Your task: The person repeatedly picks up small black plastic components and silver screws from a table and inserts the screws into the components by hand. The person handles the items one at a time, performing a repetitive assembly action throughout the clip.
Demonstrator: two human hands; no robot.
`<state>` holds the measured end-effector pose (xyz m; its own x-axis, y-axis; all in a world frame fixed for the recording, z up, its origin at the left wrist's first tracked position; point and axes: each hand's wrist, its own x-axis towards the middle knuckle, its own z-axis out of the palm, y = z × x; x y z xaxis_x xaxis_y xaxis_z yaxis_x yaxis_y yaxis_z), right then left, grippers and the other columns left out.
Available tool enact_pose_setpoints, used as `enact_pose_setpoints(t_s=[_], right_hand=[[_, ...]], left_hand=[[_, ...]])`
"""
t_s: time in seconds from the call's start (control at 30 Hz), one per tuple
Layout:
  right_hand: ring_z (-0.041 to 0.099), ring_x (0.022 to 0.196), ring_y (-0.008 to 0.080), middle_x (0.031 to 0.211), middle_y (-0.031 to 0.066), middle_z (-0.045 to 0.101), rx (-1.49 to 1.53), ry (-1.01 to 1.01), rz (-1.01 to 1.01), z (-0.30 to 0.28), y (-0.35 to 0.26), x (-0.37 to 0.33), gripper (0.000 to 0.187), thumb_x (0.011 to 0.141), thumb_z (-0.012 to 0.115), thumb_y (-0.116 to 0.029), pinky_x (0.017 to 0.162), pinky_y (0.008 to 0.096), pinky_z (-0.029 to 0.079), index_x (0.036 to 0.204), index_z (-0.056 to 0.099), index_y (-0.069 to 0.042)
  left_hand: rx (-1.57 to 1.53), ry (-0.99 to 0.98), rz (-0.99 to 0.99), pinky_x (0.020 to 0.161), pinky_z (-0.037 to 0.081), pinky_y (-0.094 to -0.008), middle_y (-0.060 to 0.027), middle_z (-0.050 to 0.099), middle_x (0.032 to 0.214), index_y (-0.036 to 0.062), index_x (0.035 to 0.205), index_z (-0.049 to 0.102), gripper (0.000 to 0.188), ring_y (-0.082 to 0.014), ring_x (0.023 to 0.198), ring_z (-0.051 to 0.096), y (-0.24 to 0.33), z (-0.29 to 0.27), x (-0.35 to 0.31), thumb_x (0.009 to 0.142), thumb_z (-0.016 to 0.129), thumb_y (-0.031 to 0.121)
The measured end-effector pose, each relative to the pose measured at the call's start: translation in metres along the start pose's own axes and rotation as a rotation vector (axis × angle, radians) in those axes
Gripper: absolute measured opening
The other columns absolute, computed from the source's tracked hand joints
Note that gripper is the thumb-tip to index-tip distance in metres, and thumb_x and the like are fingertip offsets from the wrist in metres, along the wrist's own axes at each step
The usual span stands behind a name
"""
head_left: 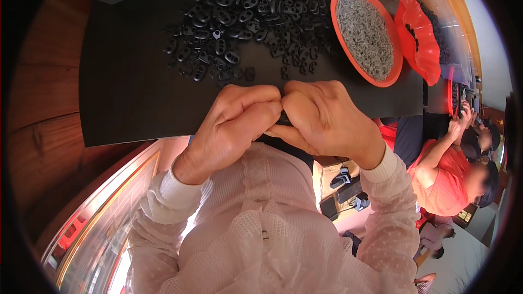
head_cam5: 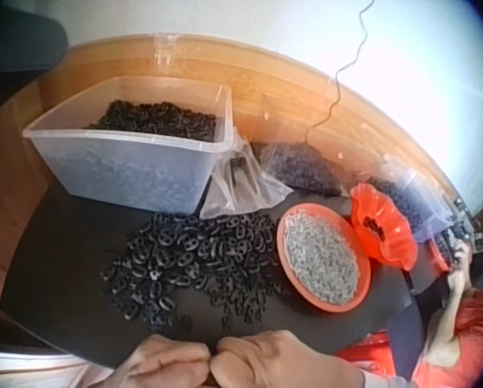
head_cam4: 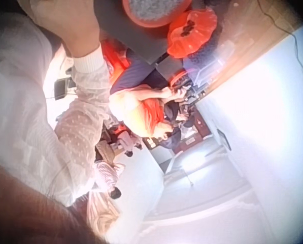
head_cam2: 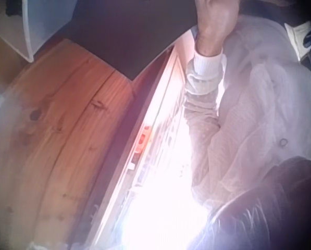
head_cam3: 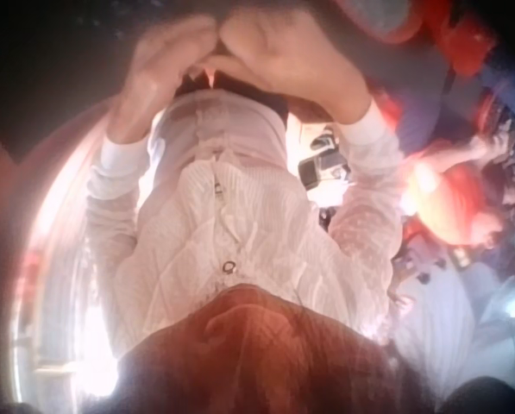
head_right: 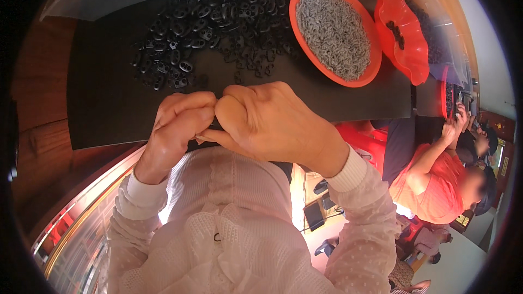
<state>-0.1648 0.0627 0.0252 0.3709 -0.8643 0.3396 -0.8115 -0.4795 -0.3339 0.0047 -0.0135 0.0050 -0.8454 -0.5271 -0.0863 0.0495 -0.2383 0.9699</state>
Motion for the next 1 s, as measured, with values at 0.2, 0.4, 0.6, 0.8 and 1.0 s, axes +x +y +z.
enact_pose_setpoints(t_s=[0.2, 0.4, 0.6, 0.8, 1.0], right_hand=[[0.052, 0.046, 0.0235, 0.058, 0.007, 0.047, 0.043, -0.007, -0.025, 0.001, 0.001, 0.001, 0.039, 0.077, 0.074, -0.024, 0.038, 0.0331, 0.04, 0.067, 0.042, -0.006], [0.053, 0.049, 0.0231, 0.061, 0.0063, 0.045, -0.022, 0.059, -0.054, 0.003, 0.002, 0.001, 0.042, 0.074, 0.075, -0.031, 0.041, 0.0331, 0.042, 0.069, 0.042, -0.005], [0.053, 0.054, 0.0224, 0.067, 0.006, 0.045, 0.006, 0.065, -0.02, 0.001, 0.005, -0.003, 0.044, 0.073, 0.074, -0.037, 0.046, 0.0319, 0.043, 0.073, 0.044, -0.005], [0.053, 0.058, 0.0294, 0.076, 0.0102, 0.049, 0.067, 0.03, 0.009, -0.003, 0.002, -0.004, 0.047, 0.07, 0.074, -0.04, 0.052, 0.0368, 0.044, 0.087, 0.051, -0.003], [0.052, 0.057, 0.0285, 0.073, 0.0104, 0.048, 0.076, 0.06, 0.0, 0.003, 0.003, -0.003, 0.037, 0.071, 0.076, -0.027, 0.05, 0.0368, 0.044, 0.08, 0.049, -0.004]], left_hand=[[-0.03, -0.019, -0.006, 0.049, 0.027, -0.0271, 0.0009, 0.039, 0.059, -0.0001, 0.067, 0.043, 0.019, -0.0058, 0.057, 0.032, -0.003, -0.002, 0.0, 0.084, 0.047, 0.008], [-0.04, -0.017, -0.07, 0.049, 0.027, -0.0257, 0.0017, 0.041, 0.059, 0.0016, 0.066, 0.046, 0.02, -0.0048, 0.056, 0.033, 0.003, -0.004, -0.002, 0.085, 0.047, 0.011], [-0.084, 0.017, -0.172, 0.049, 0.029, -0.0247, 0.0, 0.047, 0.06, 0.0023, 0.067, 0.049, 0.022, -0.0053, 0.056, 0.039, 0.009, -0.003, -0.002, 0.085, 0.047, 0.014], [-0.117, 0.015, -0.176, 0.049, 0.029, -0.0256, -0.0015, 0.045, 0.059, 0.0013, 0.065, 0.048, 0.023, -0.0073, 0.055, 0.038, 0.008, -0.003, -0.001, 0.084, 0.045, 0.013], [-0.088, 0.014, -0.149, 0.05, 0.031, -0.0267, -0.0023, 0.042, 0.058, 0.0005, 0.064, 0.046, 0.022, -0.009, 0.054, 0.038, 0.006, -0.001, 0.0, 0.084, 0.044, 0.011]])
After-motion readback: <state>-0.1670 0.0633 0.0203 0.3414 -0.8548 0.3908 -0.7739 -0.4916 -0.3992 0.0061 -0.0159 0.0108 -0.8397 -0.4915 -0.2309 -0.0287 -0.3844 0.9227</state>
